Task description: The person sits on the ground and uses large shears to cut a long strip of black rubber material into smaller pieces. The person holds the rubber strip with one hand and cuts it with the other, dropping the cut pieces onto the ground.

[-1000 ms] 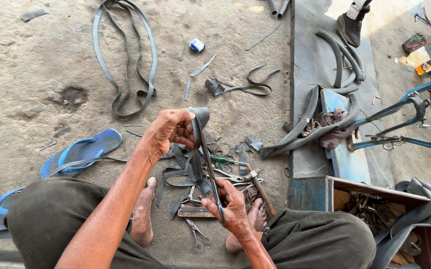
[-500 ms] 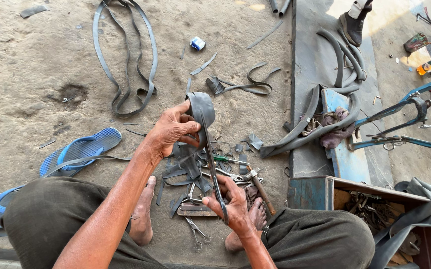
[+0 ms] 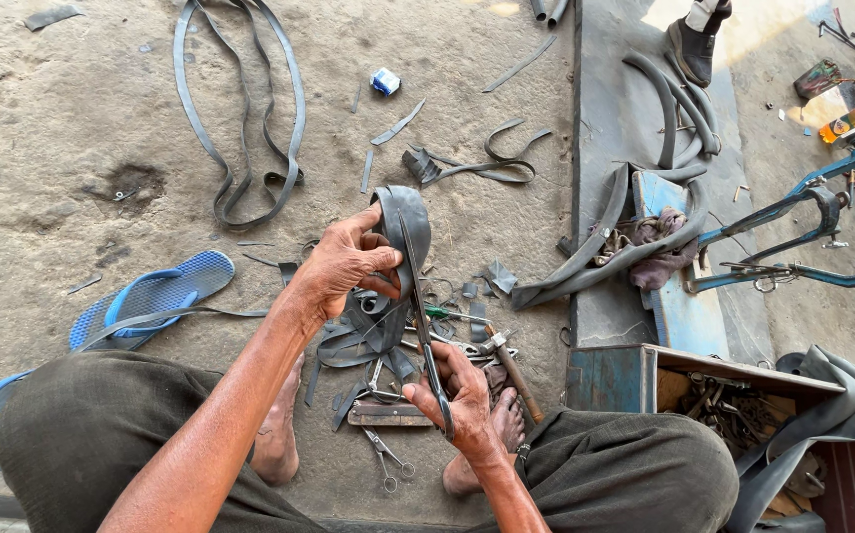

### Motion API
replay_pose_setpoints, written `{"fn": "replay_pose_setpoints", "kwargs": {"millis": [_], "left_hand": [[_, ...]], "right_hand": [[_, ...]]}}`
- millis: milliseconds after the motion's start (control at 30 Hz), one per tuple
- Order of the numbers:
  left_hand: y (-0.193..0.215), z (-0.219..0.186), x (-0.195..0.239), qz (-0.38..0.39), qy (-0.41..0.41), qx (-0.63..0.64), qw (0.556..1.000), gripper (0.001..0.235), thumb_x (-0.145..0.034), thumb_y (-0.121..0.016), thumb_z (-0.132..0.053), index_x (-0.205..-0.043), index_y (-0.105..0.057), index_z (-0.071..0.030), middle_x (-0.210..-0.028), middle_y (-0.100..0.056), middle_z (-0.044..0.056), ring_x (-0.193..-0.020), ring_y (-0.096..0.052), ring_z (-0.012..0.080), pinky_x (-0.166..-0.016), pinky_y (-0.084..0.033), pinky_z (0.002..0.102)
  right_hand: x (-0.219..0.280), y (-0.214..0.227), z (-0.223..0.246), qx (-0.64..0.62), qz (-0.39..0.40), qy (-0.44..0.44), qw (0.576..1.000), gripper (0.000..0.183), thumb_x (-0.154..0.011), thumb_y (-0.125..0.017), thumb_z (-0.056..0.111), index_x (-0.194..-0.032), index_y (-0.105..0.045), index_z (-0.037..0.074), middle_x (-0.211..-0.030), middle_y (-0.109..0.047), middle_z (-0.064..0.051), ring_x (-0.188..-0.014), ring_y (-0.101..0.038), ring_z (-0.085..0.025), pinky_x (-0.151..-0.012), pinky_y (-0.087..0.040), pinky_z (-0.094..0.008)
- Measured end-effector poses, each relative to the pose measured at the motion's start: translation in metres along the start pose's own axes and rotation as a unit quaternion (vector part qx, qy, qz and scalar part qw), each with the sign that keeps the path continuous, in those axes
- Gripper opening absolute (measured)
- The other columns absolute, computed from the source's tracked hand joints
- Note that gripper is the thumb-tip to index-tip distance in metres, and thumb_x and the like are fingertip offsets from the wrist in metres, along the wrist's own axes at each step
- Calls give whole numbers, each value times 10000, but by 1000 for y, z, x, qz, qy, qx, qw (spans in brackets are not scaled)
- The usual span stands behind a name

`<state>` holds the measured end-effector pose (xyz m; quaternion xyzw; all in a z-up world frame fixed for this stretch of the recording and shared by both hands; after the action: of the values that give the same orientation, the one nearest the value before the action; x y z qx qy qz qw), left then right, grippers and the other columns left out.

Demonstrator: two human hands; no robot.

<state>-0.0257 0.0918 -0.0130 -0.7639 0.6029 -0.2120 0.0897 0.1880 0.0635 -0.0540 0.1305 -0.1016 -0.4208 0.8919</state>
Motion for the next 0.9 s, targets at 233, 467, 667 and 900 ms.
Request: {"fn": "replay_pose_setpoints", "kwargs": {"millis": [233,467,667,900], "left_hand": [[3,2,1,-4,2,-4,1000,623,-801,-713,-48,-1405,-565,-92,-882,-699,49,-706,-722,161,-566,-666,323],[30,-3,-8,-52,-1,14,999,281,-866,-715,-81,-1135,-735,0,-834,-731,77,-686,-721,157,-561,-658,315],[28,0,-8,-40,-9,-3,999,211,-879,-702,-54,-1082,-732,-2,-871,-750,80,-713,-742,159,-569,-663,318],[12,19,-7,-13,29,-40,999,170,-876,-723,-62,-1026,-710,18,-865,-730,73,-715,-732,165,-564,-663,328]], "right_hand": [[2,-2,4,-21,15,12,1000,619,-803,-848,305,-1275,-599,-9,-717,-642,-7,-634,-582,-58,-546,-459,-243],[6,-8,13,12,18,39,999,612,-794,-846,295,-1275,-621,-9,-677,-630,-7,-598,-575,-62,-527,-455,-243],[7,-8,10,-9,25,20,999,635,-767,-851,317,-1268,-626,-2,-693,-639,-6,-613,-581,-60,-547,-461,-244],[3,-2,9,-9,26,0,1000,683,-743,-840,384,-1263,-618,0,-758,-678,-6,-706,-637,-71,-638,-516,-250]]}}
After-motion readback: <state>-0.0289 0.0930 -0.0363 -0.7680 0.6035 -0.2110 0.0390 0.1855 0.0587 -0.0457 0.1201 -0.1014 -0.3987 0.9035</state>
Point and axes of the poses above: each hand's wrist, its own x-axis away from the middle knuckle, its own y-axis out of the back of the hand, z = x × y, the point moved 10 cm from there along -x, towards the middle knuckle
